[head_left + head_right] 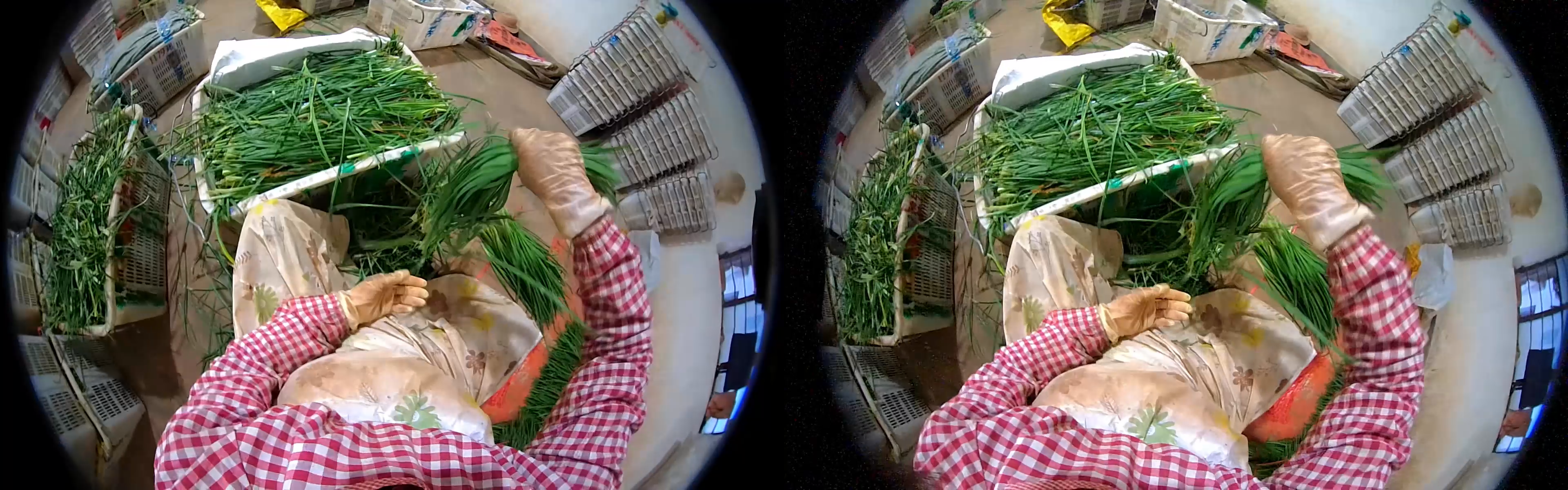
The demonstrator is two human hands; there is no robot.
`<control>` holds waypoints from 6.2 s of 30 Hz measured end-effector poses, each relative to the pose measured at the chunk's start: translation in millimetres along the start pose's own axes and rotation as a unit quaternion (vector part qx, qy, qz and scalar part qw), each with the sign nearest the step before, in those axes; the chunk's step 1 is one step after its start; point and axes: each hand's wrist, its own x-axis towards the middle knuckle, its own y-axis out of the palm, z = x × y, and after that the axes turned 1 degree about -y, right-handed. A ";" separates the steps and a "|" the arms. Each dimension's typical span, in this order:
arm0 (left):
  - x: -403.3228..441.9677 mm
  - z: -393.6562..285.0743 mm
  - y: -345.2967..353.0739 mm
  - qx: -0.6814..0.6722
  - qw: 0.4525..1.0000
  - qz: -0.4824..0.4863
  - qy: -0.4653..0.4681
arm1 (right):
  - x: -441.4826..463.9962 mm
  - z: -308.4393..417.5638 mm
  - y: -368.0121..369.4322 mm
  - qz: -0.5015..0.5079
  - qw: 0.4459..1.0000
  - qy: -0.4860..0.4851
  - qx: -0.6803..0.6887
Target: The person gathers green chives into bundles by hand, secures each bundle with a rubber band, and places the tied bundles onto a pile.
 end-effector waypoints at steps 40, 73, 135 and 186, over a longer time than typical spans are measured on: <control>-213.9 -74.6 95.7 0.277 0.935 -0.190 -0.111 | -20.3 193.3 24.5 -0.035 -0.087 -0.028 0.995; -192.3 23.0 98.7 0.239 0.879 -0.371 0.178 | -37.7 168.1 11.2 0.087 0.751 -0.090 0.648; -190.1 26.6 91.6 0.285 0.876 -0.382 0.067 | -24.0 74.4 135.9 0.004 0.958 0.227 0.174; -190.8 27.9 100.8 0.297 0.874 -0.373 0.088 | 4.4 88.5 62.1 0.187 0.917 0.192 0.296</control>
